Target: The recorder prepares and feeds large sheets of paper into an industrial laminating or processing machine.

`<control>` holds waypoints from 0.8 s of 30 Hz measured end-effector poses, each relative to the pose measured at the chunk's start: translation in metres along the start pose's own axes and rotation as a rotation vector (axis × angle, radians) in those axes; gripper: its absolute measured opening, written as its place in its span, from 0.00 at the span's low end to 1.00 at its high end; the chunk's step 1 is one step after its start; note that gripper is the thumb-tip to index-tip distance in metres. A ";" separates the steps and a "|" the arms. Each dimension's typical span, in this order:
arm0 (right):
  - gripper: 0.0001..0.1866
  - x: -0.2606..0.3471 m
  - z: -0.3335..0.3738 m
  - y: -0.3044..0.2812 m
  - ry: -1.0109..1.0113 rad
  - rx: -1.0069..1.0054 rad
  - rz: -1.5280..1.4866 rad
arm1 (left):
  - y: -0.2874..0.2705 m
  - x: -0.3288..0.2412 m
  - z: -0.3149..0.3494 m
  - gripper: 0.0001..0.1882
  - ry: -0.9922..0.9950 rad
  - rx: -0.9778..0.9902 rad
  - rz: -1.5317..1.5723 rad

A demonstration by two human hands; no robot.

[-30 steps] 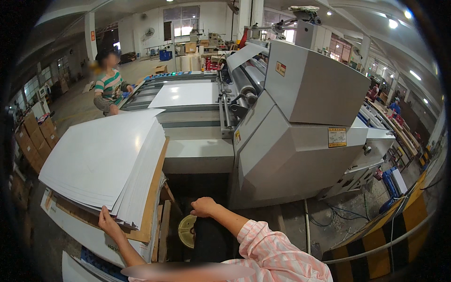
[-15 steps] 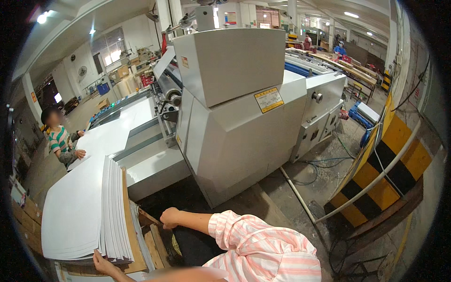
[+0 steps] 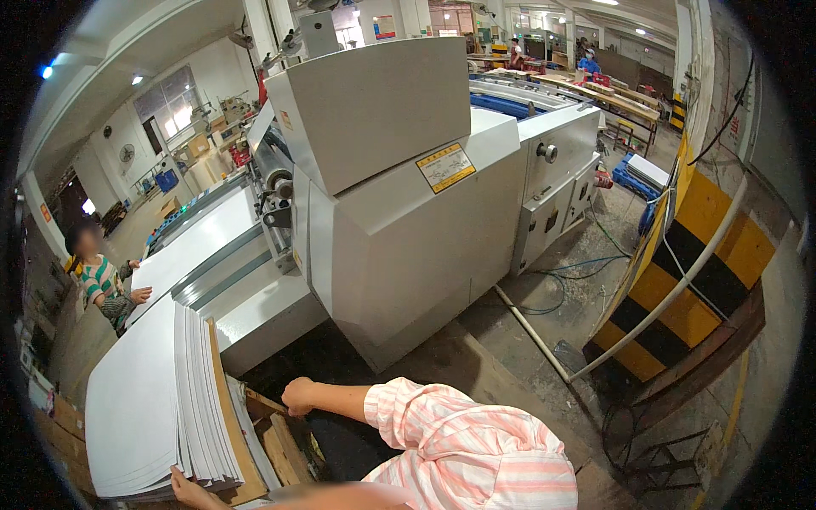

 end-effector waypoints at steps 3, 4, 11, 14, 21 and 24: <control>0.17 -0.001 0.002 -0.003 0.016 0.036 0.000 | -0.001 0.003 -0.001 0.17 0.003 0.003 0.058; 0.17 -0.001 0.003 -0.004 0.014 0.035 -0.004 | -0.001 0.005 -0.003 0.17 -0.011 0.004 0.083; 0.17 -0.009 0.004 0.001 0.018 -0.007 -0.028 | 0.003 0.012 -0.007 0.16 -0.024 0.057 0.161; 0.18 -0.007 0.005 -0.002 0.014 -0.041 -0.048 | 0.002 0.019 -0.017 0.16 -0.064 0.055 0.144; 0.18 -0.014 0.010 0.002 0.030 -0.052 -0.065 | 0.005 0.041 -0.032 0.15 -0.004 0.031 0.152; 0.18 -0.018 0.014 0.003 0.036 -0.079 -0.050 | 0.006 0.041 -0.027 0.15 0.020 0.035 0.156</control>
Point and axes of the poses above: each hand's wrist, its own z-axis away from the middle knuckle, its own y-axis out of the palm, x = y × z, the point moved 3 cm from there along -z, towards the middle knuckle, and after that the axes turned 1 degree about -z, right-handed, at the moved point
